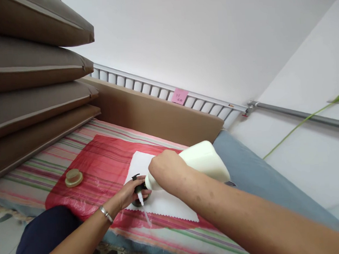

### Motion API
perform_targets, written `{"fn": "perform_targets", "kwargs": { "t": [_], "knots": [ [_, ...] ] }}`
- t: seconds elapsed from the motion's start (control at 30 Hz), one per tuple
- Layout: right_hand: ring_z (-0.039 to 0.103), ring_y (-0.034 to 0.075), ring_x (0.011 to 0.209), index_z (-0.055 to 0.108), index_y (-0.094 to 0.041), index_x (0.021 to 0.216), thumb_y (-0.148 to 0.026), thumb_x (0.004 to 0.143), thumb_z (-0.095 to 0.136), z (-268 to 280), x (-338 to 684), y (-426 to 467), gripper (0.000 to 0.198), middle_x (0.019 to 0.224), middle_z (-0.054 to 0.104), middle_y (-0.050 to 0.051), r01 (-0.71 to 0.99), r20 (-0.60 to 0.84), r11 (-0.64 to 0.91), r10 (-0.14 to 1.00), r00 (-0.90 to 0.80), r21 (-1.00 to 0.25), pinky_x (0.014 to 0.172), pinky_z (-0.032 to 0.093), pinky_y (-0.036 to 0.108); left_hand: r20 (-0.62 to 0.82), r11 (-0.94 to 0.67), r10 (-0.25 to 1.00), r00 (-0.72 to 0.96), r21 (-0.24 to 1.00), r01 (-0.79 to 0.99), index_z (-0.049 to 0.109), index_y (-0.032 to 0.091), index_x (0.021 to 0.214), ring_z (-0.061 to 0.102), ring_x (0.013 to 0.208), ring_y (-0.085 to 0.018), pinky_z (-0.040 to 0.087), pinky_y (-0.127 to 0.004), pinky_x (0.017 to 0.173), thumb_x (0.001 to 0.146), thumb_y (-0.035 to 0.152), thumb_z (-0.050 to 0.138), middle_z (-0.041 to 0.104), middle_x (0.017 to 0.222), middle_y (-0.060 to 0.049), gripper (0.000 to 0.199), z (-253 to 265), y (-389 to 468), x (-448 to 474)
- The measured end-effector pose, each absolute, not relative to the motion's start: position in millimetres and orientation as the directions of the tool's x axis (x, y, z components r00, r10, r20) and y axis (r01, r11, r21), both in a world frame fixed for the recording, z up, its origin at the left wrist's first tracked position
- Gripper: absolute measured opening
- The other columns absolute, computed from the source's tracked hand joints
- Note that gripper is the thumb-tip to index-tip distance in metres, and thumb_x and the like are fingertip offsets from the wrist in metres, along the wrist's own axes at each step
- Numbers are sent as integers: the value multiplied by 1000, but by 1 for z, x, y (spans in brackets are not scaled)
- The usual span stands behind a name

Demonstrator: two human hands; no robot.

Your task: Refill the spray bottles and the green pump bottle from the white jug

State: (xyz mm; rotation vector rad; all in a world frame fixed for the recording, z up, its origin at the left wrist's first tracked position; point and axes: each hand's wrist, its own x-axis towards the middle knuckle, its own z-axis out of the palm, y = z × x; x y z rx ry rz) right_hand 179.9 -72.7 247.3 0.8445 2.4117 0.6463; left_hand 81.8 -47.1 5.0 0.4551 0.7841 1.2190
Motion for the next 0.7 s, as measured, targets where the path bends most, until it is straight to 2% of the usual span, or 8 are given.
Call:
{"fn": "perform_targets", "kwargs": {
  "t": [0.13,0.27,0.4,0.57,0.7],
  "knots": [
    [66,26,63,66,-13,72,-10,67,61,247,180,-77,8,66,68,11,459,-284,700,671,-685,547,50,42,28,-302,304,946,120,695,-652,46,17,107,68,61,-20,54,-31,59,77,24,59,61,88,-7,34,7,-48,82],
    [65,27,64,67,-13,73,-14,66,65,247,188,-77,8,69,69,12,525,-255,695,691,-676,492,51,42,29,-317,306,943,101,706,-639,45,16,108,68,61,-20,54,-32,61,77,24,58,62,88,-8,34,9,-48,79],
    [65,28,70,67,-14,81,-24,68,65,235,216,-68,17,74,70,13,651,-128,648,741,-659,396,57,43,31,-327,300,942,72,731,-613,45,16,110,68,63,-21,55,-33,63,77,23,59,63,89,-8,36,12,-47,73],
    [64,29,77,66,-17,86,-39,67,66,195,281,-58,29,82,70,12,852,78,499,854,-514,157,64,44,33,-319,293,946,57,766,-573,46,17,109,68,64,-19,56,-34,65,78,21,56,63,90,-7,33,17,-46,73],
    [65,25,76,65,-22,83,-45,74,58,156,338,-64,26,82,70,6,935,190,325,936,-297,-142,61,45,30,-329,293,944,34,781,-551,47,18,111,69,76,-25,56,-36,69,75,25,62,58,112,-12,39,18,-50,79]
  ]
}}
